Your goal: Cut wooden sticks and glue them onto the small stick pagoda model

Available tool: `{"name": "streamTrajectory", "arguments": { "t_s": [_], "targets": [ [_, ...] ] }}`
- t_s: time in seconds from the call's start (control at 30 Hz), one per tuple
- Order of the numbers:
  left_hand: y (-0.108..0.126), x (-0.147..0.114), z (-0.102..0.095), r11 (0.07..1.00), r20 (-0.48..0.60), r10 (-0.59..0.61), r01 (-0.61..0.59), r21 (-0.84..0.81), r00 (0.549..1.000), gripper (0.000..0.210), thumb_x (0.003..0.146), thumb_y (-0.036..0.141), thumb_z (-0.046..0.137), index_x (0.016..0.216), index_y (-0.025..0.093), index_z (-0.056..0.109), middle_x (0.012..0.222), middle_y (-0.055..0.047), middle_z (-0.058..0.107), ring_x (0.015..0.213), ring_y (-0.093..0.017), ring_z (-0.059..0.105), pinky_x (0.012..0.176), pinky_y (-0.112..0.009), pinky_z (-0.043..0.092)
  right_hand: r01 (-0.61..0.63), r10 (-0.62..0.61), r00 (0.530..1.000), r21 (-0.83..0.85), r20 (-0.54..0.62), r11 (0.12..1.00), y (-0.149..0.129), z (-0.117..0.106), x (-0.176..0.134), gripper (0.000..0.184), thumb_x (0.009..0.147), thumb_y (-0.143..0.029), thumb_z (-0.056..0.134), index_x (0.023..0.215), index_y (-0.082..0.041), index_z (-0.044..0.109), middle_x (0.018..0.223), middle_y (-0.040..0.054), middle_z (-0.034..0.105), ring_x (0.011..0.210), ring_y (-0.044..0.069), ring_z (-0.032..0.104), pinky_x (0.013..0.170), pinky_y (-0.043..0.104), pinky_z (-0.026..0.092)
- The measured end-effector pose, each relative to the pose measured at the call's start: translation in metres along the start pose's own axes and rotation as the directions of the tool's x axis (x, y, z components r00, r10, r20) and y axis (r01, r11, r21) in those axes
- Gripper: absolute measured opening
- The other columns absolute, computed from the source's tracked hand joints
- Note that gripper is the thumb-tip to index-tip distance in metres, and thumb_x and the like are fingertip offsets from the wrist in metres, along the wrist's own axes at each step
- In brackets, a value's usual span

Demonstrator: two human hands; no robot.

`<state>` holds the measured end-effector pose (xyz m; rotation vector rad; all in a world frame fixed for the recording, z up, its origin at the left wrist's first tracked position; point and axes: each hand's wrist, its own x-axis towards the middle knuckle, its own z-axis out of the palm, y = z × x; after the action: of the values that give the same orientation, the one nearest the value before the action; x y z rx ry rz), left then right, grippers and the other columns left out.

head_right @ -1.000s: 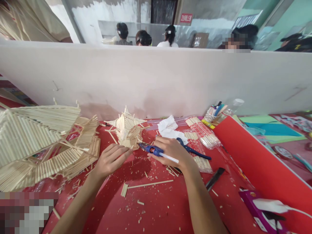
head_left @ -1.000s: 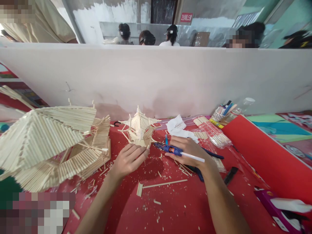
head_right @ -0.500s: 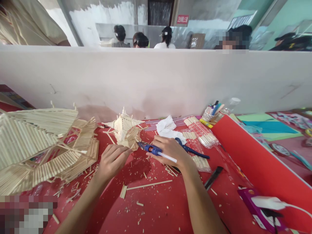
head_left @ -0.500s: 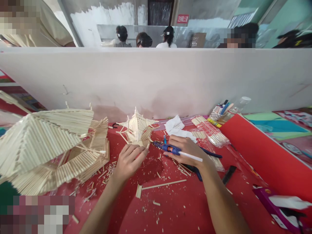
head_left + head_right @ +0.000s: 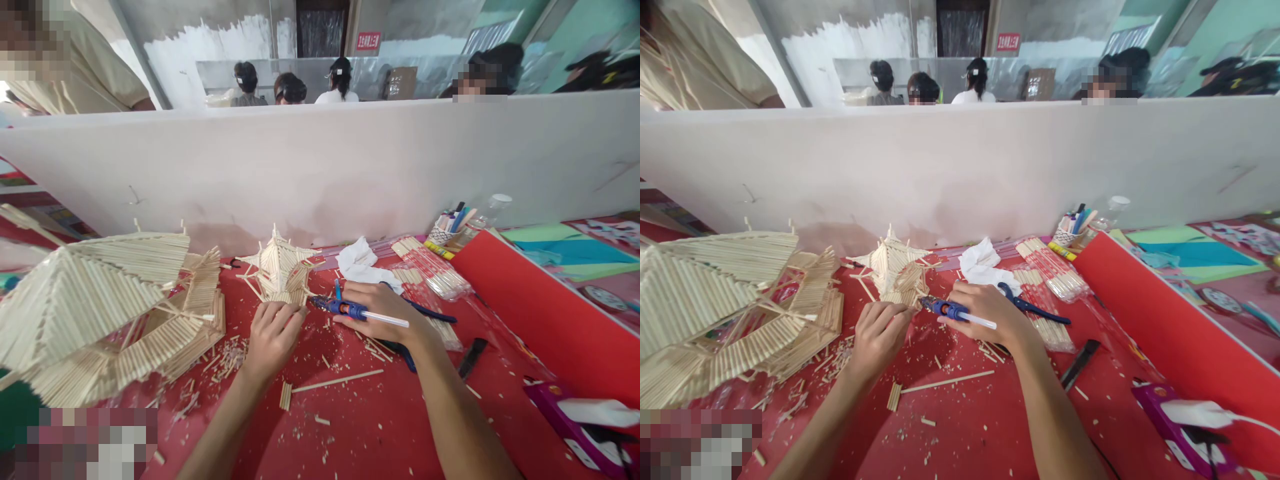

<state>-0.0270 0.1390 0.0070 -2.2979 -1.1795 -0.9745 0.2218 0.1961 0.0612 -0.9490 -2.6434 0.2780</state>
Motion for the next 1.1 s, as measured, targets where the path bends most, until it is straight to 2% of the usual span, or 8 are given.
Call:
{"name": "streamTrajectory", "arguments": {
  "t_s": [0.37,0.73,0.9,1.0,1.1],
  "targets": [
    [0.004,0.009,0.003,0.992,-0.013,-0.002,0.004,0.128,1.0,0.011,0.09,0.011,0.063,0.097,0.019,0.066,0.09,-0.004,0.073,0.082,-0.02,0.058,0.076,-0.035,0.039,-0.038,0.038,0.999,0.05,0.011,0.998,0.0,-0.001,-0.001,0.031,0.097,-0.047,0.056,0.084,-0.02,0.061,0.084,0.0032,0.063,0.075,0.018,0.058,0.065,0.029,0.037],
    [0.004,0.005,0.008,0.981,0.049,-0.069,0.059,0.183,0.996,0.014,0.088,0.01,0.062,0.095,0.021,0.067,0.091,-0.006,0.071,0.083,-0.022,0.056,0.079,-0.037,0.038,-0.063,0.061,0.998,0.058,0.021,0.996,0.001,-0.006,-0.005,0.029,0.095,-0.046,0.059,0.081,-0.021,0.062,0.082,0.0016,0.065,0.073,0.017,0.058,0.062,0.028,0.034],
    [0.004,0.007,0.007,0.982,0.056,-0.099,0.088,0.169,0.993,0.019,0.087,0.008,0.061,0.098,0.022,0.066,0.093,-0.006,0.071,0.083,-0.022,0.057,0.077,-0.036,0.037,-0.072,0.071,0.997,0.058,0.026,0.996,0.001,-0.007,-0.005,0.028,0.095,-0.045,0.059,0.082,-0.021,0.062,0.083,0.0019,0.066,0.074,0.017,0.059,0.061,0.028,0.035],
    [0.006,0.011,0.004,0.984,0.021,-0.091,0.086,0.154,0.996,0.014,0.088,0.014,0.062,0.1,0.021,0.065,0.091,-0.007,0.071,0.082,-0.022,0.057,0.076,-0.036,0.038,-0.082,0.08,0.996,0.057,0.027,0.995,0.001,-0.008,-0.006,0.028,0.095,-0.046,0.059,0.082,-0.021,0.063,0.083,0.0017,0.067,0.073,0.017,0.06,0.06,0.028,0.034],
    [0.008,0.013,0.003,0.983,0.001,-0.107,0.105,0.148,0.994,0.02,0.088,0.018,0.062,0.108,0.018,0.062,0.097,-0.01,0.07,0.088,-0.025,0.059,0.079,-0.038,0.039,-0.089,0.088,0.996,0.061,0.028,0.994,0.001,-0.008,-0.006,0.028,0.094,-0.046,0.06,0.082,-0.022,0.064,0.084,0.0019,0.068,0.073,0.017,0.061,0.06,0.029,0.034]
  ]
}}
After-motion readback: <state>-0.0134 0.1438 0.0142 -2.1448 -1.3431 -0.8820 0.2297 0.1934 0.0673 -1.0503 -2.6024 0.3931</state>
